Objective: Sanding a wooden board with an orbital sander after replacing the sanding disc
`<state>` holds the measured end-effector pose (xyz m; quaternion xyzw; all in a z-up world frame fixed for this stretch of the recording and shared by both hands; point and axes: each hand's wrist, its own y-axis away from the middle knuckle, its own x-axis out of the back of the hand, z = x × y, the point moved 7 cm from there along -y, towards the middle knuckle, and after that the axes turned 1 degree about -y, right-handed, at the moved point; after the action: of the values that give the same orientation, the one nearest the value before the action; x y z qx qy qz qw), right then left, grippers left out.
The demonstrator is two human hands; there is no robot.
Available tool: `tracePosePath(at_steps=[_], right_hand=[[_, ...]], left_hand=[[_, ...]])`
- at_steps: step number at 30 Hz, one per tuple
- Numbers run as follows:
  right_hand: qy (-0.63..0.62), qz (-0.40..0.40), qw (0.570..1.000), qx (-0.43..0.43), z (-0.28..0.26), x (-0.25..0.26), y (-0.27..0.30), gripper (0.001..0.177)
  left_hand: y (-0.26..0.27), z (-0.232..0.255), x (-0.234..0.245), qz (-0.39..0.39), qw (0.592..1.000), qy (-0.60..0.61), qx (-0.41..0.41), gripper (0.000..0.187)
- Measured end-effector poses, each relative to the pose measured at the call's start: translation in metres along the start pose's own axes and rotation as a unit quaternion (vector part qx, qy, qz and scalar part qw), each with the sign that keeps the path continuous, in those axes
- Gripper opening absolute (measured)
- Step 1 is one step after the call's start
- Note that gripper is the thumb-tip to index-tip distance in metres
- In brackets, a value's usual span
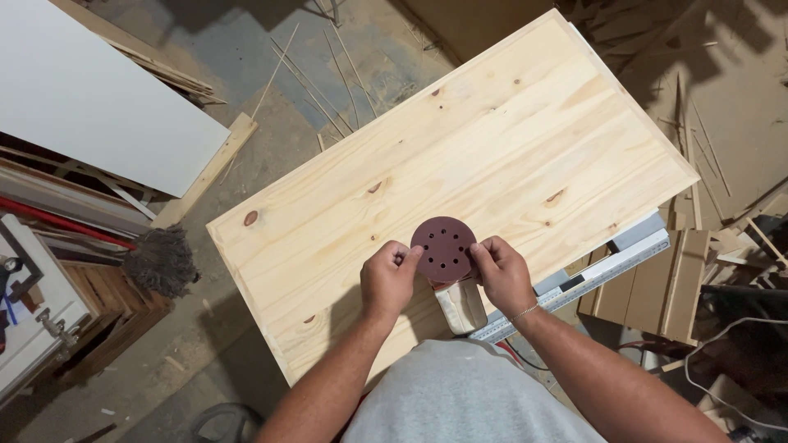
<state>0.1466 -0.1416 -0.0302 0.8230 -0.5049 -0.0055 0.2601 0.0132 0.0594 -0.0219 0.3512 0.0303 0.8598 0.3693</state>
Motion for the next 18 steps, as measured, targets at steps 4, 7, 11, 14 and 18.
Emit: tracePosePath(at_steps=[4,7,11,14,18], right_hand=[[0.008,0.014,0.999,0.033,-0.004,0.003,0.001,0.025],[0.014,0.015,0.999,0.035,-0.007,0.003,0.002,0.024],[0.006,0.009,1.0,0.03,0.002,0.0,-0.001,0.023],[0.006,0.005,1.0,0.03,0.008,0.0,-0.004,0.023],[-0.001,0.007,0.999,0.032,0.012,0.001,-0.007,0.022]], left_hand=[[0.005,0.005,0.004,0.024,0.999,0.013,-0.02,0.023],[0.008,0.009,0.007,0.027,0.999,0.013,-0.024,0.022],[0.008,0.0,0.002,0.023,0.999,0.014,-0.019,0.023],[0.01,0.0,0.003,0.021,0.999,0.021,-0.016,0.025],[0.013,0.007,0.005,0.025,0.999,0.019,-0.017,0.024]])
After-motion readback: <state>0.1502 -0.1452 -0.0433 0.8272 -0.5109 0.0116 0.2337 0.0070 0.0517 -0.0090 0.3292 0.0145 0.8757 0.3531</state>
